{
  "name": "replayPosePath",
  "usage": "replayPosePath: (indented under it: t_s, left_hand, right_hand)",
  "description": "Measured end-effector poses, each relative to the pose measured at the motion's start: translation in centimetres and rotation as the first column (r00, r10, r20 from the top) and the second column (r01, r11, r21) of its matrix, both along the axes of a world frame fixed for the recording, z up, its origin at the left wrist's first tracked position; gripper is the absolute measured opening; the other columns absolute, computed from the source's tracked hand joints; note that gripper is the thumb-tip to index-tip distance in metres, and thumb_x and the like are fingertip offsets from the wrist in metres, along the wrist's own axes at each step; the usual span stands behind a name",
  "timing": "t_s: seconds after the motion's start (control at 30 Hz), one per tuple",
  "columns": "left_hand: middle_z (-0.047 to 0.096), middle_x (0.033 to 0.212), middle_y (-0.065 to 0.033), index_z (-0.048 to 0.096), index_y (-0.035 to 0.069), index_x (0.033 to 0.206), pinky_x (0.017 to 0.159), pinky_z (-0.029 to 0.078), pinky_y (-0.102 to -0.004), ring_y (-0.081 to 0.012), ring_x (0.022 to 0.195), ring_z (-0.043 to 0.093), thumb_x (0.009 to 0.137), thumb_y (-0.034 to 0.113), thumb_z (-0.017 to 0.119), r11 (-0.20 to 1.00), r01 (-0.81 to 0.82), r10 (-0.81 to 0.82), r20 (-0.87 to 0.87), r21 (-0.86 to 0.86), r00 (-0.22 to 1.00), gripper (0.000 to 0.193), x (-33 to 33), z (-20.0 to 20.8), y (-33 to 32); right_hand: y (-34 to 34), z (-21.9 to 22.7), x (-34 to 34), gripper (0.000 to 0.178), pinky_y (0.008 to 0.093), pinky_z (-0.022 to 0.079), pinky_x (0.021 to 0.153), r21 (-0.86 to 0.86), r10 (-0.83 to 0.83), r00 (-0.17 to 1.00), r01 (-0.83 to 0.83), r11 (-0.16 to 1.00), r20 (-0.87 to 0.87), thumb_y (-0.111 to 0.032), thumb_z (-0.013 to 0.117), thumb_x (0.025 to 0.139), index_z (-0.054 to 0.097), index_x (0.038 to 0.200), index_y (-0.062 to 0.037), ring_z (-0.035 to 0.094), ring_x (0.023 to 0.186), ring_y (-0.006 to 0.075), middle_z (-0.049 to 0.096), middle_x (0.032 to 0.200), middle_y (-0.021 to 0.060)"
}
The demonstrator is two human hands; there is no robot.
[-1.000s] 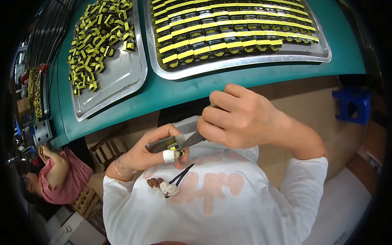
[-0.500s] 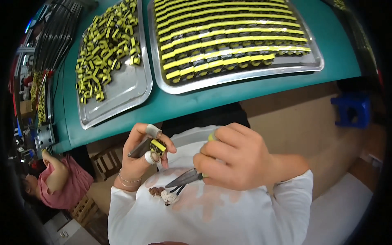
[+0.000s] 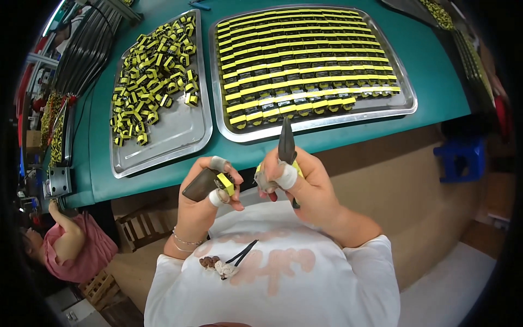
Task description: The person cuts small yellow and black electronic components from a long component strip using diagonal cutters, then places the cut components into a metal tray.
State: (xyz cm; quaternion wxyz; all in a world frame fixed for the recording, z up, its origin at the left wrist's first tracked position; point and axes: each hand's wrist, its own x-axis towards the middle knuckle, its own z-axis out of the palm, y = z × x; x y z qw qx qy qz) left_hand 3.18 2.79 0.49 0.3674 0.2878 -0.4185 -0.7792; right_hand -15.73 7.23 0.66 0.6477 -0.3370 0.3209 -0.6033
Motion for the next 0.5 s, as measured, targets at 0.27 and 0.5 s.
replayPosePath:
  t_s: [0.27,0.5]
  left_hand:
    - [0.062,0.092,-0.0130,0.035,0.005,0.117,0.060,0.059,-0.0289,-0.0188,0.084,0.064,0.074,0.019,0.078,0.999,-0.053,0.053,-0.021,0.013,0.998,0.062,-1.2,0.2,0.0]
    - [0.058,0.105,-0.0122,0.034,0.003,0.121,0.068,0.059,-0.0307,-0.0194,0.097,0.061,0.081,0.006,0.069,0.998,0.062,-0.061,-0.025,0.023,0.998,0.053,-0.3,0.0,-0.3]
  right_hand:
    - [-0.5,0.3,1.1,0.031,0.0280,0.048,0.073,0.066,0.062,0.978,-0.050,0.997,-0.197,-0.011,0.062,0.087,0.053,0.115,0.0004,0.057,0.086,0.0111,0.058,0.095,0.0047]
    - [-0.7,-0.9,1.2,0.033,0.0276,0.047,0.075,0.022,0.165,0.963,-0.164,0.986,-0.212,-0.016,0.063,0.088,0.055,0.115,0.0001,0.055,0.088,0.0122,0.055,0.098,0.0045]
